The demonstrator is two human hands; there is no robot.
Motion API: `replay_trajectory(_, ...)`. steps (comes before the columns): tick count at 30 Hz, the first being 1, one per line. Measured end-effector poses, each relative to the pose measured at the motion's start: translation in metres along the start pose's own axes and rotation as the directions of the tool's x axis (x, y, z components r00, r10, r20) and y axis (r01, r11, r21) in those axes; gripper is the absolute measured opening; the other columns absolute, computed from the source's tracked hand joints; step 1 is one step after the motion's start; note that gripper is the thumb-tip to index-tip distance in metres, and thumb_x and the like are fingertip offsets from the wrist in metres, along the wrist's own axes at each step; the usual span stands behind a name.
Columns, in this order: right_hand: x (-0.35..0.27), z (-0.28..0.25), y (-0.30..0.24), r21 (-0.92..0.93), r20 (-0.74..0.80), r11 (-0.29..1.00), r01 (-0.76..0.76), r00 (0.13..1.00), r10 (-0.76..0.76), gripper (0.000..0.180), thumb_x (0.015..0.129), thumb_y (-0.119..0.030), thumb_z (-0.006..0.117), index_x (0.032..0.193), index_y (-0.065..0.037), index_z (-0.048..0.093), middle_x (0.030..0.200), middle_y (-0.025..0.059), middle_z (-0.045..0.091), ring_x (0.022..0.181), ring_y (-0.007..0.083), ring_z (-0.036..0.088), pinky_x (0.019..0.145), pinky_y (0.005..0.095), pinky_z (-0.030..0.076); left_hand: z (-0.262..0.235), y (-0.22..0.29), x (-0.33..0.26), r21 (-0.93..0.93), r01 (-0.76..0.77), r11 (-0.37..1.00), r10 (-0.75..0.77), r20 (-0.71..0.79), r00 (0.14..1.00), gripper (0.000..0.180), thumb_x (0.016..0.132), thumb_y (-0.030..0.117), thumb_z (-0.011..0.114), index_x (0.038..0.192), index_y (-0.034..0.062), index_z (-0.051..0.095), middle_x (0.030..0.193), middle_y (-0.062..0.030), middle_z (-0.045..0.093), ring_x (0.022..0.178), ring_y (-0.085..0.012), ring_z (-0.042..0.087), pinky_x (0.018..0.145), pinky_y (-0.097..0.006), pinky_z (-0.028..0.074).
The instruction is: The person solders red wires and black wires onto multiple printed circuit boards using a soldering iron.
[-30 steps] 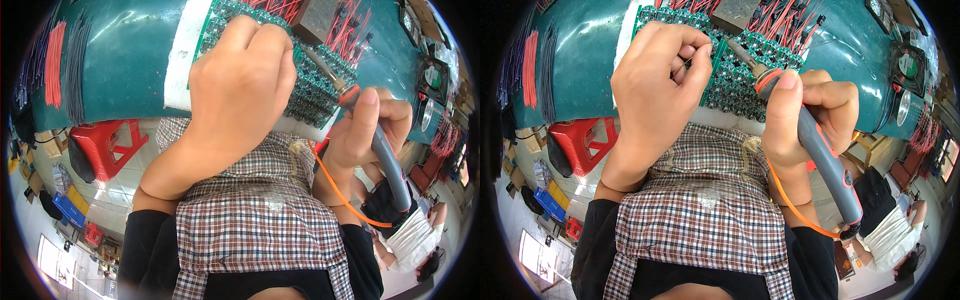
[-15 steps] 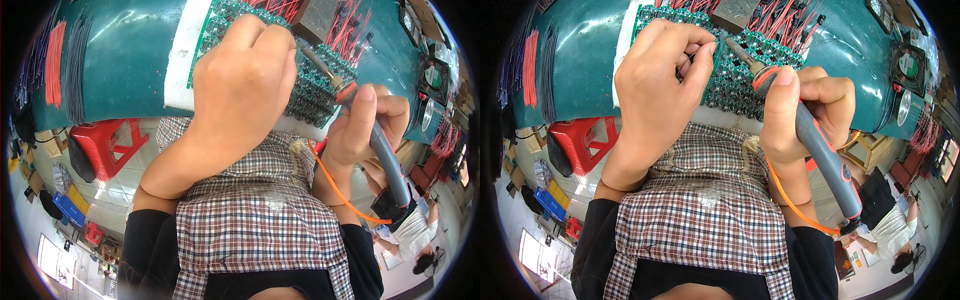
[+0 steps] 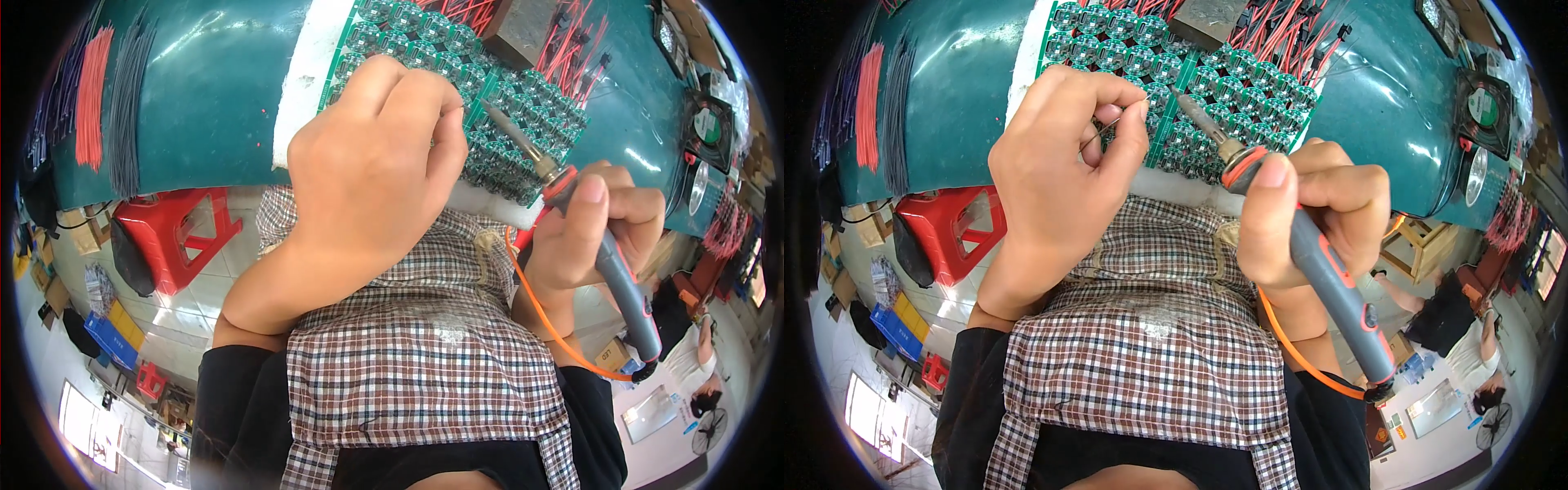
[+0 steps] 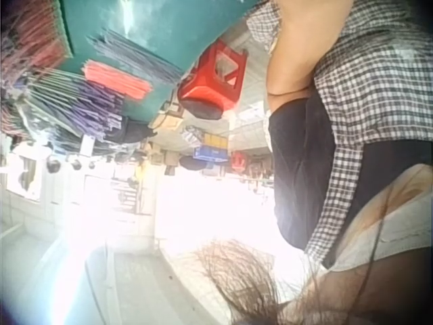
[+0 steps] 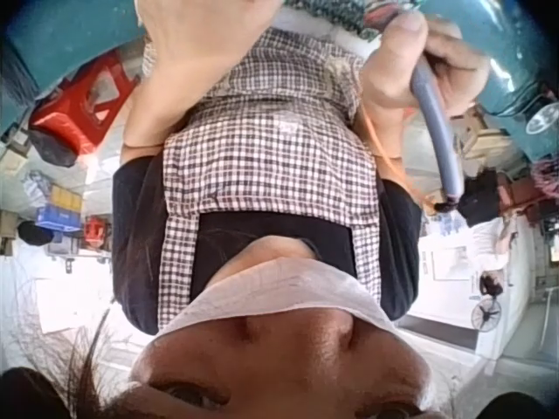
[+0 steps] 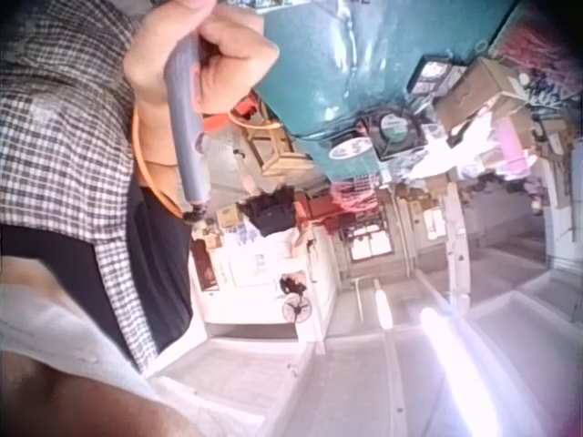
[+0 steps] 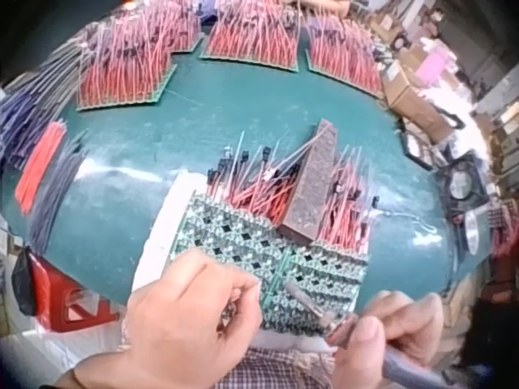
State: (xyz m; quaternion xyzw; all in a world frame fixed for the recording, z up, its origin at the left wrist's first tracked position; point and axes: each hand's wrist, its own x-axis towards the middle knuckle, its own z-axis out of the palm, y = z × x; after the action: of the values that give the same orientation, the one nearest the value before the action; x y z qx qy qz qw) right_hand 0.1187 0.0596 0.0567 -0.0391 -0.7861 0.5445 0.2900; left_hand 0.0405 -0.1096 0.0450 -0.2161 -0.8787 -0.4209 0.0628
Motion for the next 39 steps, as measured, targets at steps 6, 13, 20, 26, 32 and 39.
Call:
replay_trajectory(6, 0.002, 0.014, -0.003, -0.032, -0.088, 0.999, -0.028, 0.996, 0.025, 0.026, 0.089, -0.001, 0.064, 0.078, -0.008, 0.042, 0.060, 0.0027, 0.047, 0.053, 0.0082, 0.040, 0.049, 0.0249, 0.034, 0.002, -0.003, 0.002, 0.026, -0.020, 0.999, 0.020, 0.017, 1.000, 0.011, 0.080, 0.006, 0.076, 0.088, 0.0100, 0.070, 0.079, 0.0004, 0.060, 0.050, -0.0068, 0.047, 0.049, -0.024, 0.038)
replay_trajectory(13, 0.002, 0.018, 0.001, -0.034, -0.110, 0.999, -0.011, 0.994, 0.007, 0.024, 0.089, -0.001, 0.064, 0.080, -0.006, 0.043, 0.059, 0.0048, 0.050, 0.050, 0.0086, 0.042, 0.050, 0.0238, 0.036, 0.005, -0.003, 0.001, 0.032, -0.012, 0.999, 0.012, 0.015, 1.000, 0.011, 0.080, 0.006, 0.076, 0.088, 0.0102, 0.070, 0.079, 0.0001, 0.061, 0.051, -0.0077, 0.048, 0.049, -0.025, 0.040)
replay_trajectory(20, 0.000, 0.018, 0.003, -0.035, -0.113, 0.999, -0.007, 0.994, 0.003, 0.024, 0.089, -0.001, 0.064, 0.080, -0.006, 0.043, 0.059, 0.0044, 0.049, 0.050, 0.0082, 0.041, 0.049, 0.0237, 0.036, 0.008, -0.004, 0.000, 0.025, -0.021, 0.999, 0.020, 0.020, 1.000, 0.011, 0.081, 0.006, 0.076, 0.089, 0.0107, 0.070, 0.081, 0.0002, 0.062, 0.052, -0.0075, 0.051, 0.049, -0.025, 0.041)
replay_trajectory(26, -0.005, 0.003, 0.004, 0.000, -0.075, 1.000, -0.012, 0.997, 0.012, 0.029, 0.089, 0.004, 0.067, 0.085, -0.007, 0.040, 0.064, 0.0033, 0.053, 0.053, 0.0073, 0.044, 0.052, 0.0230, 0.036, 0.004, 0.002, 0.001, -0.002, -0.012, 1.000, 0.012, 0.015, 1.000, 0.011, 0.082, 0.006, 0.076, 0.089, 0.0112, 0.070, 0.081, 0.0001, 0.062, 0.053, -0.0072, 0.054, 0.050, -0.024, 0.043)
replay_trajectory(32, -0.004, 0.007, 0.006, 0.005, -0.106, 0.999, -0.041, 0.993, 0.041, 0.029, 0.088, 0.004, 0.067, 0.085, -0.007, 0.040, 0.063, 0.0028, 0.052, 0.054, 0.0068, 0.043, 0.052, 0.0227, 0.035, 0.007, 0.001, 0.002, 0.036, -0.006, 0.999, 0.004, 0.030, 1.000, 0.010, 0.082, 0.006, 0.076, 0.088, 0.0110, 0.070, 0.081, 0.0003, 0.062, 0.053, -0.0070, 0.054, 0.050, -0.023, 0.043)
replay_trajectory(39, 0.000, 0.015, 0.005, -0.020, -0.133, 0.999, -0.026, 0.991, 0.023, 0.026, 0.090, 0.001, 0.063, 0.079, -0.007, 0.042, 0.062, 0.0024, 0.048, 0.055, 0.0071, 0.038, 0.049, 0.0231, 0.034, 0.006, 0.001, 0.003, 0.052, -0.016, 0.999, 0.014, 0.034, 0.999, 0.011, 0.081, 0.006, 0.076, 0.087, 0.0110, 0.069, 0.079, 0.0008, 0.061, 0.053, -0.0072, 0.052, 0.050, -0.024, 0.042)
